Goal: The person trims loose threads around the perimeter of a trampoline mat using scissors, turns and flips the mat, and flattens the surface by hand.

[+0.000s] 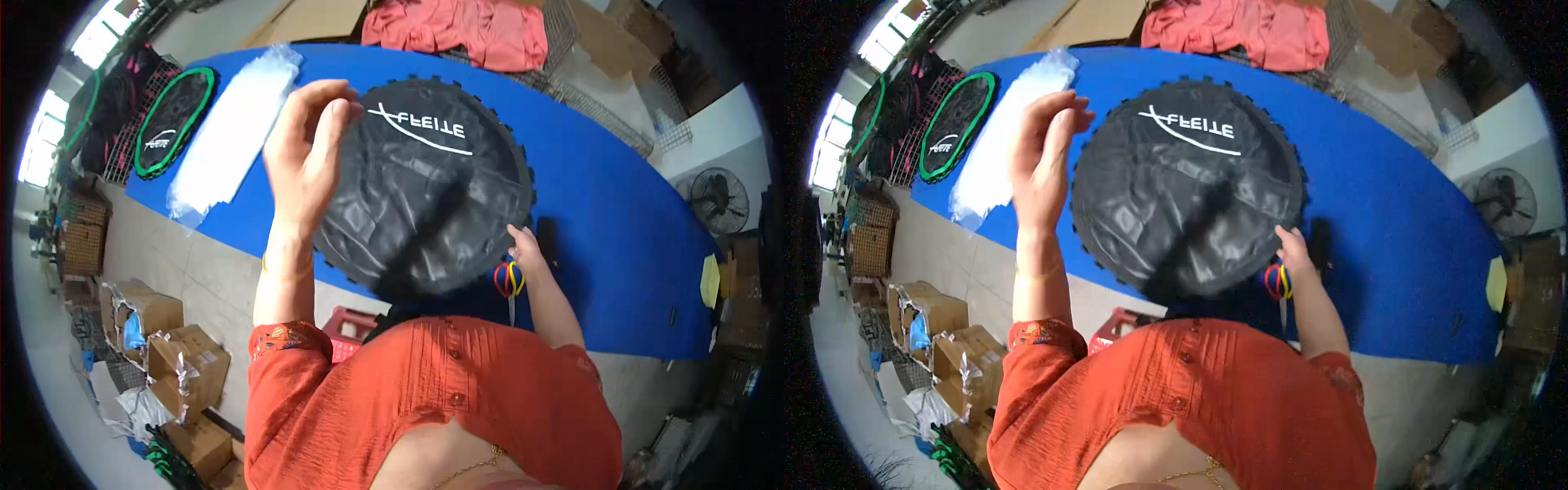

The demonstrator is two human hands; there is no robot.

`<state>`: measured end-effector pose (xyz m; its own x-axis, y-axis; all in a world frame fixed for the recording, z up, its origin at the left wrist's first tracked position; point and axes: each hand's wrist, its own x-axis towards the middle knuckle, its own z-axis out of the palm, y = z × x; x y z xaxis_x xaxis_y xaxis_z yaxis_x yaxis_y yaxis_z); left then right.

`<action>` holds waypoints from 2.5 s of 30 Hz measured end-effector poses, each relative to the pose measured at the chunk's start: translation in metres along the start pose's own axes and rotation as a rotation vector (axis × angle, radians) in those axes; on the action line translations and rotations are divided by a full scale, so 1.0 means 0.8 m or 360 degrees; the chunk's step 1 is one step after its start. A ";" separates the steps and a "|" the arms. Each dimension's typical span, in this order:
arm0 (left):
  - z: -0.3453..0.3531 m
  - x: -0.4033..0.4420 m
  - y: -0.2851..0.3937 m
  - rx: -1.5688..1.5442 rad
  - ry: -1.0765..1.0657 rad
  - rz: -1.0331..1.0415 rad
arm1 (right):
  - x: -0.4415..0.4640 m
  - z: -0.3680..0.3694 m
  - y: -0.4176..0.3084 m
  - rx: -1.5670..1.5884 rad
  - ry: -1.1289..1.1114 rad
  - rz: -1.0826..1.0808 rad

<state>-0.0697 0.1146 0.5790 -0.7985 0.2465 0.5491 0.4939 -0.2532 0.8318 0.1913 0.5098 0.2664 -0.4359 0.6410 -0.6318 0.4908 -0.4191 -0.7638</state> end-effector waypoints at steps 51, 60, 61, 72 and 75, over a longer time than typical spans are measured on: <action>0.258 -0.267 0.289 -0.1525 -0.1372 0.0709 | 0.014 -0.546 0.275 -0.1321 -0.0002 0.0303; 0.259 -0.267 0.287 -0.1512 -0.1390 0.0690 | 0.007 -0.543 0.278 -0.1323 0.0005 0.0325; 0.258 -0.269 0.286 -0.1503 -0.1390 0.0689 | 0.007 -0.543 0.278 -0.1322 0.0003 0.0328; 0.247 -0.271 0.279 -0.1485 -0.1388 0.0682 | -0.005 -0.547 0.280 -0.1327 0.0023 0.0346; 0.240 -0.273 0.277 -0.1458 -0.1391 0.0671 | -0.007 -0.542 0.282 -0.1328 0.0021 0.0348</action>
<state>0.2800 0.1846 0.6590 0.0085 0.4220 0.9066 -0.0360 -0.9059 0.4220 0.6311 0.6905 0.1550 -0.2605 0.6106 -0.7479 0.9587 0.0722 -0.2749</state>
